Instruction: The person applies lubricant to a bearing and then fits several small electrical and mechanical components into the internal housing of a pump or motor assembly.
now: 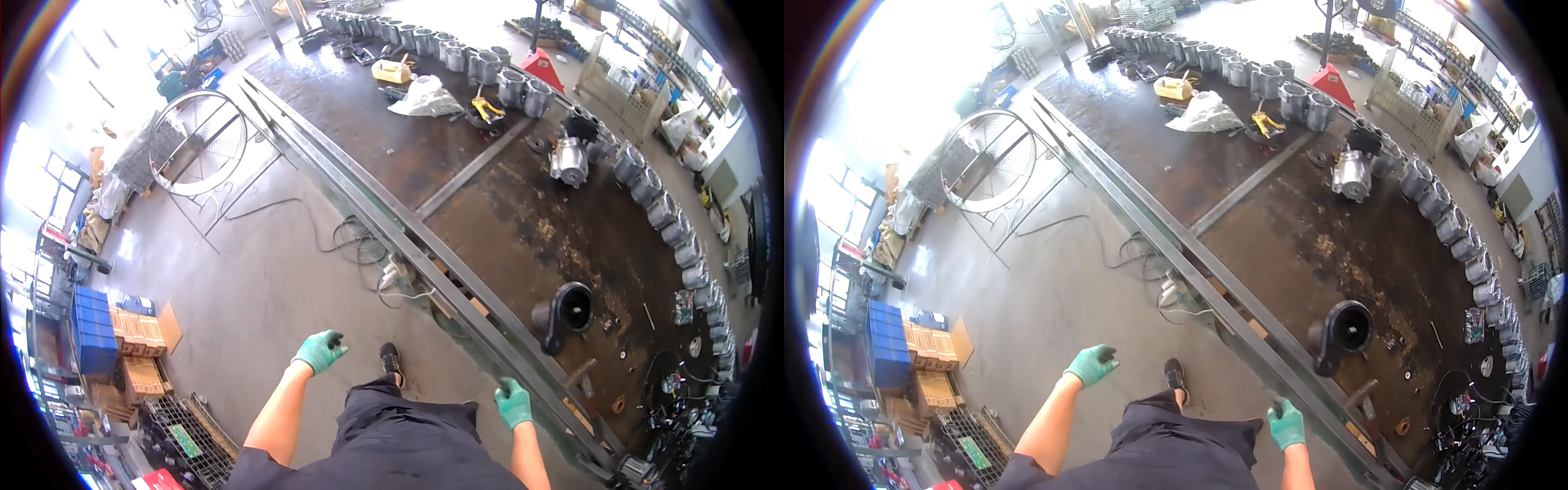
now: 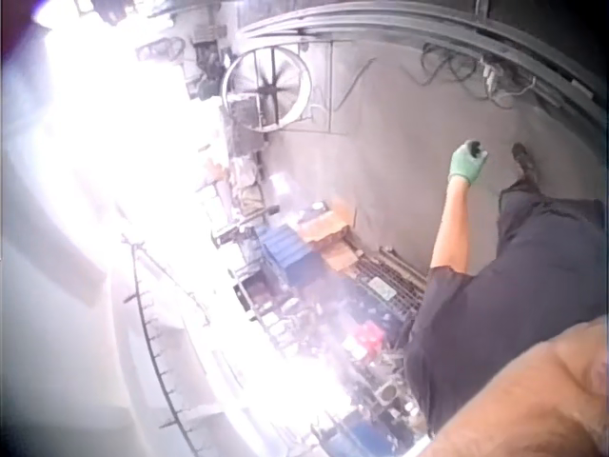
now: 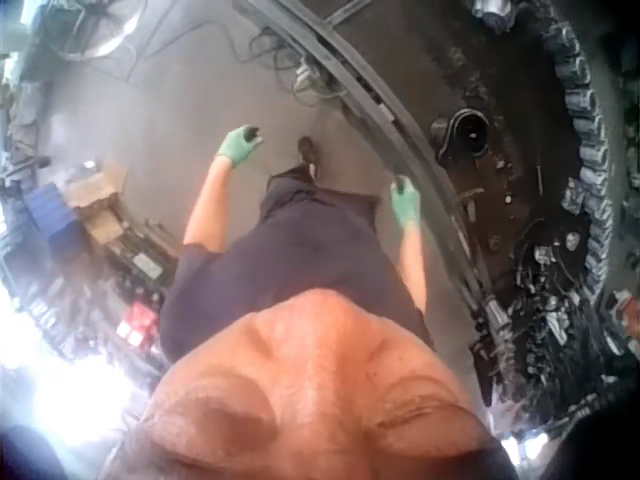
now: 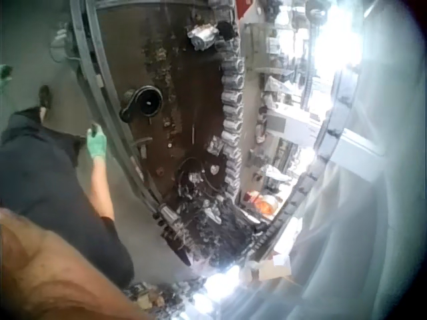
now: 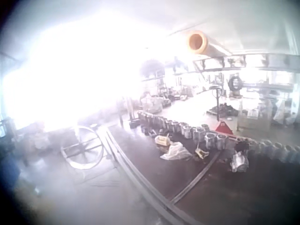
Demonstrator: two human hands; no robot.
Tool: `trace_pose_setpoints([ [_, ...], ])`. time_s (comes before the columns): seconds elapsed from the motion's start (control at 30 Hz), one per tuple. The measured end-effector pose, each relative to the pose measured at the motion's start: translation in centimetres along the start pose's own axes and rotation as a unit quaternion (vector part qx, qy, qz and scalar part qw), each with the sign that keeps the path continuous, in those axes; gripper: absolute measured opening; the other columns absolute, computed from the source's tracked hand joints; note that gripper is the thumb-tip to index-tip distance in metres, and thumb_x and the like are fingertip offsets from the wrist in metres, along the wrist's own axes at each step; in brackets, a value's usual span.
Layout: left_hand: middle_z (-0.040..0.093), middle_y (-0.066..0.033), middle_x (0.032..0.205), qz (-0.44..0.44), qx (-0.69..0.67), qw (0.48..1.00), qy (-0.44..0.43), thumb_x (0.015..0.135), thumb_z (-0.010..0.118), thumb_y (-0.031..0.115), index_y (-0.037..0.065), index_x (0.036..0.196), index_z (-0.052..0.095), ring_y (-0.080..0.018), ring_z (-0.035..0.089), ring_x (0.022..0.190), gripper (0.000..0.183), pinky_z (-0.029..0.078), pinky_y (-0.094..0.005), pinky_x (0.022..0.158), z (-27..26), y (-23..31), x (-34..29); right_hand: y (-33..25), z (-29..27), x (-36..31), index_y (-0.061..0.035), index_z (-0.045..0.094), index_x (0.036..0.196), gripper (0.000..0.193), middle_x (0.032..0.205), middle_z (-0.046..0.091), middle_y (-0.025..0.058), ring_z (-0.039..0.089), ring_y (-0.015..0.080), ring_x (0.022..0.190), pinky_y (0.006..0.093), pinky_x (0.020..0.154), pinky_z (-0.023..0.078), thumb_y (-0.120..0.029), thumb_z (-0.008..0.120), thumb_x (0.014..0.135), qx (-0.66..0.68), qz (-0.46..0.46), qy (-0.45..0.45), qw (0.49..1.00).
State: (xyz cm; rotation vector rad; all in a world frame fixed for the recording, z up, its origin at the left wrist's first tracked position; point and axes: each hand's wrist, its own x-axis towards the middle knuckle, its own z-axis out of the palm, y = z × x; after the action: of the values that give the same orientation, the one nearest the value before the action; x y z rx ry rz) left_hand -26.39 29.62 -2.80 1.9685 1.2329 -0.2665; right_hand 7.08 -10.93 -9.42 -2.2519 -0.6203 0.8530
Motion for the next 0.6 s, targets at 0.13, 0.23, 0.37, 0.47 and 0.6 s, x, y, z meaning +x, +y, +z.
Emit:
trace_pose_setpoints([
  [0.13, 0.077, -0.0159, 0.119, 0.077, 0.001, 0.997, 0.02, 0.092, 0.082, 0.031, 0.004, 0.134, 0.067, -0.0277, 0.075, 0.108, 0.052, 0.06, -0.0385, 0.095, -9.0, 1.0, 9.6, -13.6, 2.3, 7.2, -0.0029, 0.071, 0.121, 0.03, 0.102, 0.076, 0.0198, 0.076, 0.0348, 0.092, 0.0434, 0.082, 0.06, -0.01, 0.072, 0.091, -0.019, -0.124, 0.039, 0.991],
  [0.23, 0.076, -0.0166, 0.119, 0.128, -0.004, 0.991, 0.045, 0.089, 0.085, 0.03, 0.005, 0.138, 0.064, -0.0284, 0.075, 0.106, 0.059, 0.06, -0.0394, 0.094, -15.6, 3.1, 16.6, -21.9, 3.6, 12.5, -0.0035, 0.071, 0.12, 0.03, 0.102, 0.075, 0.019, 0.075, 0.0364, 0.092, 0.0454, 0.082, 0.06, -0.011, 0.073, 0.09, 0.014, -0.164, 0.031, 0.986],
  [0.37, 0.072, -0.0192, 0.125, 0.208, 0.039, 0.971, 0.115, 0.082, 0.09, 0.03, 0.008, 0.146, 0.056, -0.0329, 0.074, 0.105, 0.076, 0.06, -0.0421, 0.093, -23.5, 6.6, 24.7, -29.3, 5.8, 21.7, -0.0046, 0.069, 0.124, 0.037, 0.111, 0.073, 0.0196, 0.073, 0.0369, 0.1, 0.0469, 0.086, 0.06, -0.017, 0.077, 0.09, -0.034, -0.186, 0.015, 0.982],
  [0.47, 0.066, -0.0209, 0.137, 0.214, 0.037, 0.968, 0.126, 0.081, 0.091, 0.029, 0.01, 0.152, 0.05, -0.0337, 0.072, 0.111, 0.085, 0.06, -0.0418, 0.094, -29.0, 10.7, 30.0, -33.3, 7.4, 29.9, -0.0062, 0.068, 0.126, 0.043, 0.124, 0.068, 0.0212, 0.07, 0.0394, 0.109, 0.0484, 0.092, 0.058, -0.024, 0.08, 0.089, -0.136, -0.18, 0.01, 0.974],
  [0.6, 0.058, -0.0278, 0.142, 0.22, 0.112, 0.956, 0.159, 0.078, 0.091, 0.028, 0.014, 0.161, 0.037, -0.0439, 0.066, 0.12, 0.1, 0.055, -0.0478, 0.103, -36.3, 12.3, 39.9, -36.5, 10.4, 38.0, -0.0037, 0.062, 0.135, 0.064, 0.134, 0.061, 0.0245, 0.065, 0.042, 0.12, 0.0477, 0.101, 0.055, -0.034, 0.085, 0.084, -0.225, -0.085, -0.048, 0.97],
])
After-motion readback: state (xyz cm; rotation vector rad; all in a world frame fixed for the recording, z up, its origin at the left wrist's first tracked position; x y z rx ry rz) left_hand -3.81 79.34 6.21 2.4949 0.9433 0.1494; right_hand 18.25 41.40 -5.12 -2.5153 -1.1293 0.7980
